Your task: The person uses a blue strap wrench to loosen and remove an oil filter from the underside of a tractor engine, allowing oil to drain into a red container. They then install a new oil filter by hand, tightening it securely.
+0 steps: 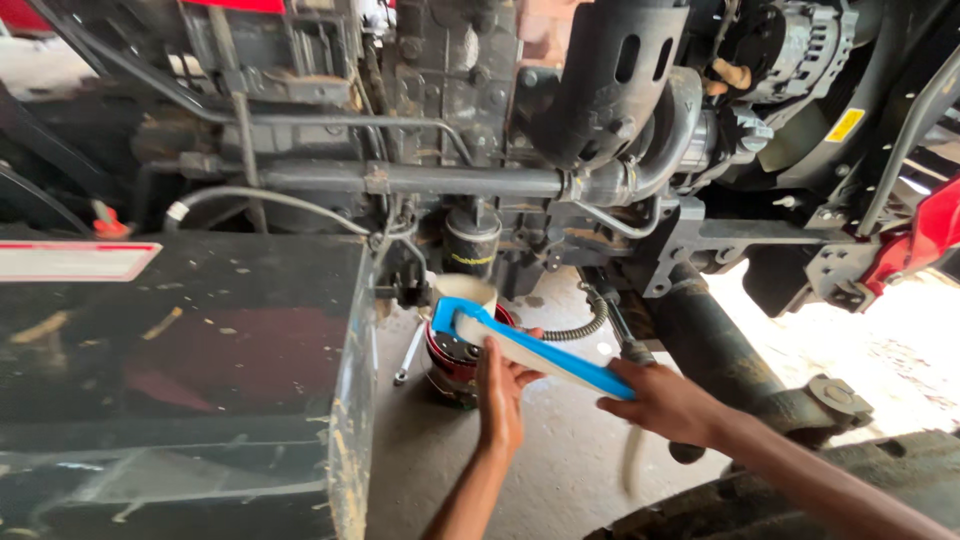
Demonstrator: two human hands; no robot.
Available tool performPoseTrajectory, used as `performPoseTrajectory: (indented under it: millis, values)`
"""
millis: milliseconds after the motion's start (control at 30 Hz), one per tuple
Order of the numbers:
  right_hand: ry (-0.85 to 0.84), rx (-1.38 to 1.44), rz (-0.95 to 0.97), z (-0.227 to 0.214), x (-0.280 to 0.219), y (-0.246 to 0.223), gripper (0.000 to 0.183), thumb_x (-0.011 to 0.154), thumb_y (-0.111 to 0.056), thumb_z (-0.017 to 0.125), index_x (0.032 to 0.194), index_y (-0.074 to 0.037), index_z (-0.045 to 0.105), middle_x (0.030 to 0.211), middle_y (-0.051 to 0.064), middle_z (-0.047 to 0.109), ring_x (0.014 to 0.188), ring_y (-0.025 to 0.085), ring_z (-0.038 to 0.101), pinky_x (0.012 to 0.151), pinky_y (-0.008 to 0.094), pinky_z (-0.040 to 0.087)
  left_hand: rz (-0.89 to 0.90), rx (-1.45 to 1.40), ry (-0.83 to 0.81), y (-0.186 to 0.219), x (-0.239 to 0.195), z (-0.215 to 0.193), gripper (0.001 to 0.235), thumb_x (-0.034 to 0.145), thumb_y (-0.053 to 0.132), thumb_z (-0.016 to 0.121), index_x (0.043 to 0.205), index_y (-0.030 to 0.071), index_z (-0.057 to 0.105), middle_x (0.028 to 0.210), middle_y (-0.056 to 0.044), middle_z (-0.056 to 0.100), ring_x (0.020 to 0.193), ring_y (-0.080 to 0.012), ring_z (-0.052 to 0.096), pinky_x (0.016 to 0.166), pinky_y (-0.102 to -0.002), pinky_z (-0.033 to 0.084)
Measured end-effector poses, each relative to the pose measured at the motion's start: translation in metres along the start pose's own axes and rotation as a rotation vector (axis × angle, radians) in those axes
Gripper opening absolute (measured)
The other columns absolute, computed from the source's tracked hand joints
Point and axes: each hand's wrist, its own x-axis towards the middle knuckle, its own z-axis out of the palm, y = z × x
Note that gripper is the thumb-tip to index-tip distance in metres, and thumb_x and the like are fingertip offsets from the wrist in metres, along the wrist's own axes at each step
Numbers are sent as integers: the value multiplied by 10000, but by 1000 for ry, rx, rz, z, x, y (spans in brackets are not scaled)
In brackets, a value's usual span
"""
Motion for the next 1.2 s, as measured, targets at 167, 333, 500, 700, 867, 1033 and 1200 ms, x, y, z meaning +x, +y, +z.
performPoseTrajectory:
  millis: [167,333,500,700,867,1033,1200]
  values:
    - [343,43,-193,-32,-23,-49,474,814,-351,800,1157,-74,626,530,143,623,435,272,655,477,426,510,293,-13,-212,47,-9,29,645,1019,527,451,1403,12,503,1325,-177,655,1108,-273,701,833,-376,592]
    - [483,42,-562,-88,22,-154,512,840,-370,794,1204,-66,605,758,130,701,638,285,734,564,402,543,92,183,42,44,-7,22,441,1034,385,478,1279,28,566,1182,-158,727,915,-253,753,704,-331,589]
    - [530,-81,-954,-88,94,-292,518,903,-573,735,1163,-127,699,967,114,736,877,330,727,742,444,558,40,216,17,20,-7,-2,378,1029,354,539,1263,59,573,1137,-142,720,869,-217,741,682,-306,573]
    - [628,41,-1267,-31,154,-400,658,887,-661,681,1258,-119,651,1237,103,704,1101,319,682,907,423,558,26,465,193,-10,13,-72,418,1012,352,588,1241,3,580,1153,-146,680,920,-242,685,735,-365,578]
    - [551,13,-1205,-9,147,-394,638,878,-634,700,1240,-109,664,1112,112,698,1071,315,687,886,466,539,-71,495,324,-41,22,-141,370,983,316,591,1242,52,578,1141,-121,690,876,-226,698,682,-342,564]
    - [755,397,-1181,-13,137,-290,199,1149,-251,579,1234,-99,675,1064,65,692,999,216,686,910,337,569,-224,494,413,-92,32,-223,339,955,281,595,1243,102,576,1128,-97,700,833,-209,711,629,-319,550]
    - [1098,669,-606,65,166,-174,156,1058,-30,619,906,9,617,812,85,593,722,185,560,669,333,462,-332,467,531,-169,53,-315,303,951,261,600,1220,124,577,1085,-64,704,768,-173,707,566,-296,543]
